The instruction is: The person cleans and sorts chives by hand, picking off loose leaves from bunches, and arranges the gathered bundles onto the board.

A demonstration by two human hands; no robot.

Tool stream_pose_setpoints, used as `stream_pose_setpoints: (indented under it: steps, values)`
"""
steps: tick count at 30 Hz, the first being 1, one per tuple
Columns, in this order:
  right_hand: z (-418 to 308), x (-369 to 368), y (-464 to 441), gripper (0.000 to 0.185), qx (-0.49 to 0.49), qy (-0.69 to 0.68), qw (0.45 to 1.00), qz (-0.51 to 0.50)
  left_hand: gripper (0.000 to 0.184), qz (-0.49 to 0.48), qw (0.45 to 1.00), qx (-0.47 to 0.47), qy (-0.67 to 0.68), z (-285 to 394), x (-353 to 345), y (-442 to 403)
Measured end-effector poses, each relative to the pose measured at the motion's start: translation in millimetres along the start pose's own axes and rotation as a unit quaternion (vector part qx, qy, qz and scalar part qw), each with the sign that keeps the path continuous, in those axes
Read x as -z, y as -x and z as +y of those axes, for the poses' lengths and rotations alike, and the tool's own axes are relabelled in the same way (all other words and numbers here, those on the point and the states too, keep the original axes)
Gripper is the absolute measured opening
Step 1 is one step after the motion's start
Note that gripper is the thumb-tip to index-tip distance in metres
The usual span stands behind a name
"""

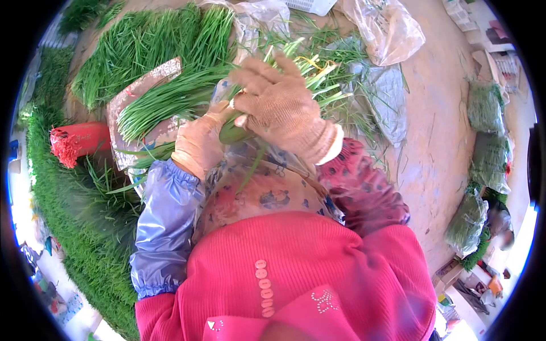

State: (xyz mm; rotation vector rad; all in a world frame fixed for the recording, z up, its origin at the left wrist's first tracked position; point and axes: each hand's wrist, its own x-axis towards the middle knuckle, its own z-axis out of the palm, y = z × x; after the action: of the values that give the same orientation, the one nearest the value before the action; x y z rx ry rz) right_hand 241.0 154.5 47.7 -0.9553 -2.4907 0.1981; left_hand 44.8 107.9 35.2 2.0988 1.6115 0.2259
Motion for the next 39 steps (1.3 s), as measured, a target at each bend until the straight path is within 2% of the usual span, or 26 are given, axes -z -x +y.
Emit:
stream_pose_setpoints:
  steps: [1, 2, 3, 4, 6, 7, 9, 11, 12, 14, 15, 16, 17, 19, 21, 22, 24, 25, 27, 28, 30, 34, 36, 37, 39]
  values:
    - [6.9, -0.8, 0.1, 0.023, 0.067, -0.036, 0.994, 0.076, 0.063, -0.016, 1.000, 0.005, -0.017, 1.2, 1.0, -0.3]
    - [8.2, 2.9, 4.2, 0.023, 0.066, -0.031, 0.995, 0.074, 0.065, -0.030, 0.999, 0.010, -0.033, 3.3, 1.4, -1.8]
    - [7.7, 7.8, 10.6, 0.015, -0.106, -0.312, 0.938, 0.107, 0.083, -0.050, 0.997, 0.011, -0.059, 4.1, 1.1, -2.0]
    - [8.7, 13.0, 17.4, 0.010, -0.268, -0.557, 0.775, 0.132, 0.083, -0.051, 0.997, 0.007, -0.053, 1.9, -3.1, 0.5]
    - [27.5, 36.9, 23.8, 0.020, -0.309, -0.628, 0.668, 0.252, 0.091, 0.002, 1.000, -0.008, -0.029, -7.8, -16.3, 6.3]
    - [47.7, 42.5, 36.0, 0.021, -0.310, -0.725, 0.551, 0.273, 0.098, 0.030, 0.999, -0.026, -0.017, -12.9, -23.3, 8.5]
    - [77.8, 56.4, 61.6, 0.022, -0.266, -0.823, 0.409, 0.289, 0.101, 0.037, 0.998, -0.033, -0.043, -14.9, -28.3, 11.5]
    - [95.1, 78.6, 85.7, 0.023, -0.266, -0.839, 0.306, 0.363, 0.105, 0.048, 0.994, -0.047, -0.086, -18.6, -33.4, 14.5]
    - [112.7, 88.2, 105.8, 0.023, -0.269, -0.836, 0.308, 0.365, 0.105, 0.045, 0.994, -0.049, -0.082, -19.6, -35.7, 15.7]
    - [135.5, 96.5, 134.5, 0.020, -0.199, -0.808, 0.400, 0.385, 0.104, 0.028, 0.991, -0.038, -0.122, -22.2, -38.8, 18.2]
    - [133.4, 96.6, 137.4, 0.020, -0.201, -0.807, 0.400, 0.386, 0.106, 0.038, 0.987, -0.053, -0.146, -24.3, -42.0, 18.5]
    - [115.1, 100.1, 122.2, 0.020, -0.373, -0.596, 0.577, 0.415, 0.106, 0.037, 0.987, -0.054, -0.145, -24.2, -42.8, 17.8]
    - [99.6, 99.1, 112.6, 0.022, -0.505, -0.323, 0.694, 0.399, 0.106, 0.042, 0.982, -0.061, -0.176, -23.8, -43.9, 17.2]
    - [79.9, 90.7, 111.9, 0.031, -0.462, -0.261, 0.832, 0.161, 0.106, 0.043, 0.975, -0.071, -0.205, -22.2, -45.9, 17.9]
    - [62.8, 54.2, 103.3, 0.027, -0.343, -0.082, 0.933, 0.075, 0.103, 0.050, 0.970, -0.079, -0.224, -19.2, -46.5, 16.2]
    - [51.3, 43.3, 93.1, 0.027, -0.344, -0.082, 0.932, 0.077, 0.103, 0.049, 0.970, -0.081, -0.226, -19.1, -46.8, 16.1]
    - [33.6, 28.0, 78.2, 0.022, -0.442, -0.057, 0.891, -0.087, 0.100, 0.065, 0.970, -0.098, -0.211, -21.7, -48.4, 17.2]
    - [40.1, 17.0, 85.3, 0.022, -0.441, -0.061, 0.891, -0.086, 0.100, 0.064, 0.970, -0.097, -0.215, -25.5, -49.6, 18.4]
    - [67.1, -11.3, 109.1, 0.018, -0.391, -0.097, 0.910, 0.095, 0.099, 0.073, 0.948, -0.115, -0.288, -33.2, -52.6, 22.7]
    - [77.3, -9.0, 115.0, 0.018, -0.390, -0.100, 0.911, 0.093, 0.099, 0.071, 0.948, -0.112, -0.289, -34.8, -53.1, 24.4]
    - [95.9, 3.1, 131.3, 0.018, -0.503, -0.058, 0.860, 0.067, 0.099, 0.100, 0.940, -0.129, -0.299, -35.0, -55.4, 24.3]
    - [87.3, 55.7, 112.8, 0.021, -0.530, -0.077, 0.843, 0.048, 0.099, 0.108, 0.905, -0.153, -0.383, -21.9, -51.0, 20.4]
    - [56.9, 70.2, 86.3, 0.033, -0.478, -0.098, 0.872, -0.037, 0.099, 0.113, 0.884, -0.171, -0.421, -17.3, -48.1, 17.1]
    - [53.1, 61.5, 83.4, 0.033, -0.481, -0.098, 0.871, -0.035, 0.099, 0.112, 0.883, -0.174, -0.421, -13.0, -45.5, 16.3]
    - [50.7, 36.5, 81.4, 0.049, -0.381, -0.015, 0.904, -0.193, 0.096, 0.113, 0.876, -0.185, -0.430, -3.9, -40.6, 15.7]
